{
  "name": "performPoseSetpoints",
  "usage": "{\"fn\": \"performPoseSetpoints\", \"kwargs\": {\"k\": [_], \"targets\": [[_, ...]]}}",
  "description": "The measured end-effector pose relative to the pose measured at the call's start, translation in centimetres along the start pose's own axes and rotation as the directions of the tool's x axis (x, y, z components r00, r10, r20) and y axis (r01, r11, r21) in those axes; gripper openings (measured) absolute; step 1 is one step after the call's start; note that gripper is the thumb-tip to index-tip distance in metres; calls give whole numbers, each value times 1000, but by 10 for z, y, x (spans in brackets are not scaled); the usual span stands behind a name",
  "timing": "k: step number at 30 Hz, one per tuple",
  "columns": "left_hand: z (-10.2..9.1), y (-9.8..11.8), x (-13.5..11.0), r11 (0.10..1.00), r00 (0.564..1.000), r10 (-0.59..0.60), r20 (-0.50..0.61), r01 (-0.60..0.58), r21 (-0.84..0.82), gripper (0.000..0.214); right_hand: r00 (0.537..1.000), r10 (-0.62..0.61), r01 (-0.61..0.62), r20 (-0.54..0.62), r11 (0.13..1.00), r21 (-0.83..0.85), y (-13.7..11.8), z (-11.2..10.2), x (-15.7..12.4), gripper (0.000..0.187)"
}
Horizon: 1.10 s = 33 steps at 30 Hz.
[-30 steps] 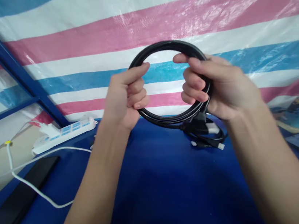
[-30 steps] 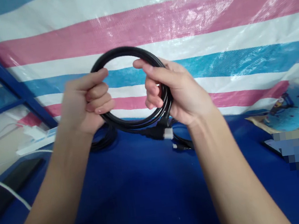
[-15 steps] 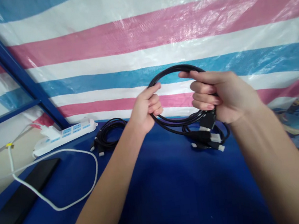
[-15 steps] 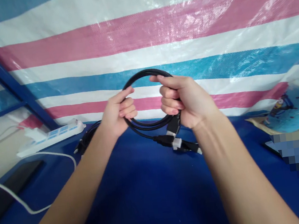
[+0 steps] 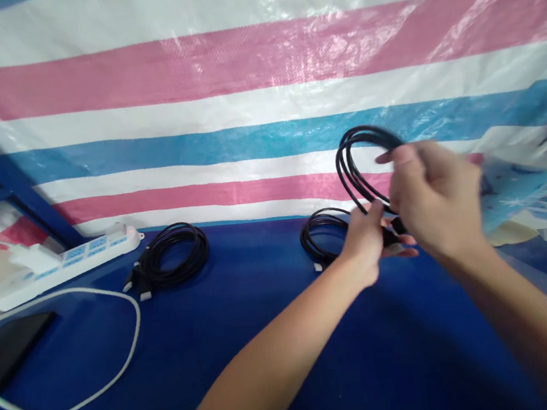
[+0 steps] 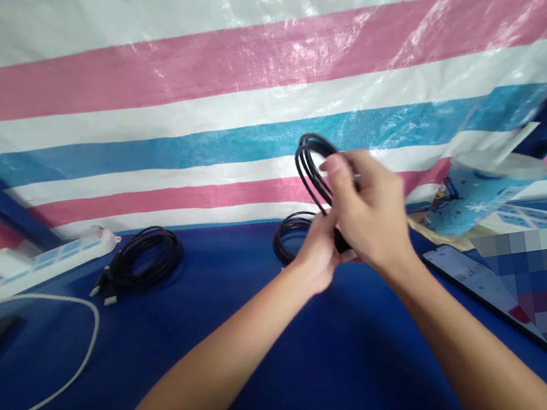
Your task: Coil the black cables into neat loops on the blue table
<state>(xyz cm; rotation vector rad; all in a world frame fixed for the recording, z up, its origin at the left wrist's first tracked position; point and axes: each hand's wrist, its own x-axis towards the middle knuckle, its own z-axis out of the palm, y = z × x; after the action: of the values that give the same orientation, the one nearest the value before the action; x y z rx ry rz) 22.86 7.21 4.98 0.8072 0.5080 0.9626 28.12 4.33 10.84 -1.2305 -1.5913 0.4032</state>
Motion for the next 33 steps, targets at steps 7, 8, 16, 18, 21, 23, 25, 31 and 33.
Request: {"fn": "performPoseSetpoints", "kwargs": {"k": [7,8,16,18,21,23,25,31,33], "targets": [[-1,-47,-41,932,927,-362,100,358,60,41,858,32,361,512,672,-647,59,36,-7,30],[-5,-50,-47,914,909,-403,106,394,100,43,830,66,393,554,635,-665,66,40,-9,29],[-40,-42,-123,756,938,-323,126,175,631,33,783,114,507,612,454,-733,72,42,-15,29],[-54,-26,-138,584,952,-216,217,-53,810,33,786,73,525,614,446,-725,72,45,-14,28],[-87,12,-151,109,919,0,393,-391,914,33,807,-18,533,591,452,-715,75,51,-13,31],[-121,44,-156,-287,908,141,395,-344,894,28,834,-98,522,543,460,-718,76,52,-14,38],[-161,77,-160,-353,914,300,274,-161,922,32,861,-202,503,468,480,-719,76,50,-19,41],[-256,139,-173,-294,791,600,-123,361,885,51,816,-496,572,297,617,-541,60,54,-64,22],[-263,143,-174,-282,811,561,-165,375,883,41,758,-530,652,380,637,-412,52,67,-81,17]]}}
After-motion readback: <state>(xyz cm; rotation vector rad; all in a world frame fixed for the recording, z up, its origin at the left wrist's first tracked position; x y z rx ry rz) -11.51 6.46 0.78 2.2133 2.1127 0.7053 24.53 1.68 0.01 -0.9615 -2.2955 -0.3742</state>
